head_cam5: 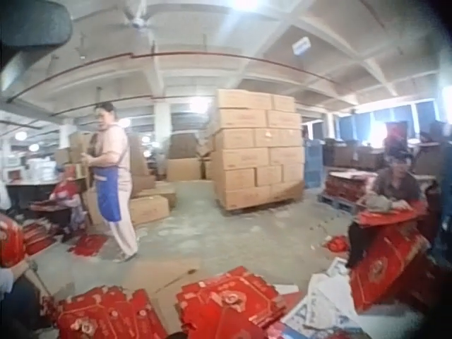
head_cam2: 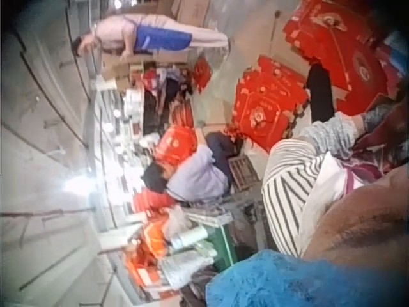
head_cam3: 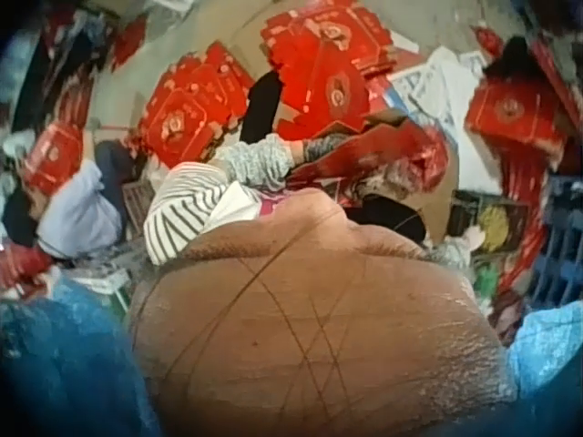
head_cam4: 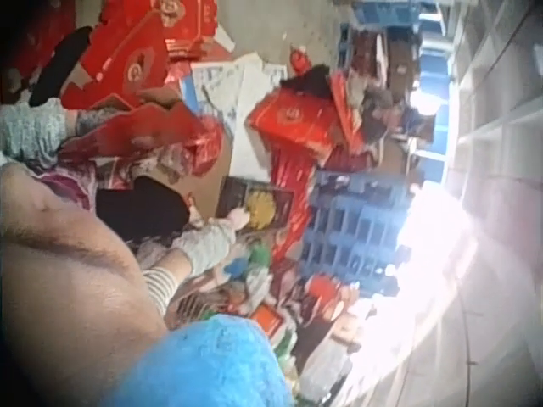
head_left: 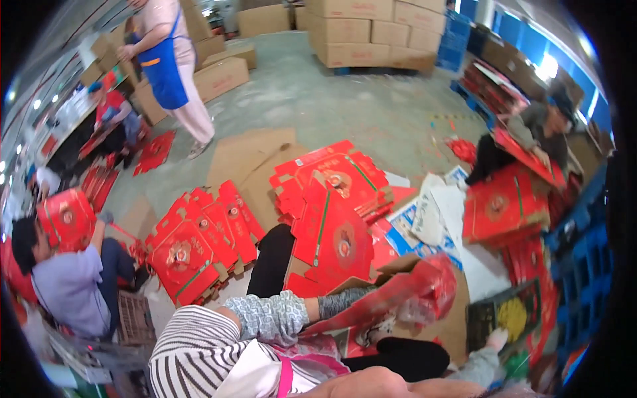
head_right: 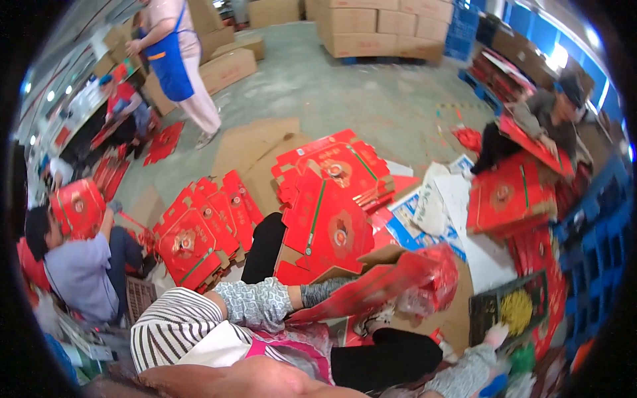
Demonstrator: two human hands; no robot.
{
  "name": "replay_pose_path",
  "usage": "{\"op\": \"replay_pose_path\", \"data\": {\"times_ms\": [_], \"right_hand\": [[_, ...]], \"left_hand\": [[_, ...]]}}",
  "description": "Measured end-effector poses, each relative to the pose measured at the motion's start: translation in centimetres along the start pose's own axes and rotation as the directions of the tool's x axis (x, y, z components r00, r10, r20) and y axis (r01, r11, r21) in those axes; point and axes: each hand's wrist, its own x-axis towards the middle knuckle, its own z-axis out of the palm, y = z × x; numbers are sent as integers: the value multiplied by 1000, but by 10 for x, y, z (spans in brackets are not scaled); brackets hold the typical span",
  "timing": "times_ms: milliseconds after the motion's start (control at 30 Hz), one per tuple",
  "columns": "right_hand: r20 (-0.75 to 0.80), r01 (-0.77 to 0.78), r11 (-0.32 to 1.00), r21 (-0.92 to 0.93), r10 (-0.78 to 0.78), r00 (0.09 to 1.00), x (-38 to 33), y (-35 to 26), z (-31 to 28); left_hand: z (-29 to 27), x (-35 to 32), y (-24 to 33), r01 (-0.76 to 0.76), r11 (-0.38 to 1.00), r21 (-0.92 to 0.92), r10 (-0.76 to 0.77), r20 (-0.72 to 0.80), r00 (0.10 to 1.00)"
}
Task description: Assembling red cardboard gift boxes by folding them and attaching handles.
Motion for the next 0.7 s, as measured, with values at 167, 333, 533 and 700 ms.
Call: {"op": "replay_pose_path", "data": {"times_ms": [167, 333, 533, 700], "right_hand": [[140, -127, 973, 194, 101, 985, -5, -75, -7], [222, -223, 710, 668, 96, 970, -41, -125, 19], [220, 181, 784, 594, -375, 901, -170, -302, 53], [357, 217, 832, 511, -435, 827, -212, -332, 60]], "left_hand": [[23, 59, -1, -130, 991, 6, 130, -113, 985], [33, 20, 22, -115, 993, -34, 111, -98, 989], [47, 8, 37, -99, 992, -82, 89, -122, 989], [64, 3, 40, -61, 988, -139, 50, -80, 996]]}}
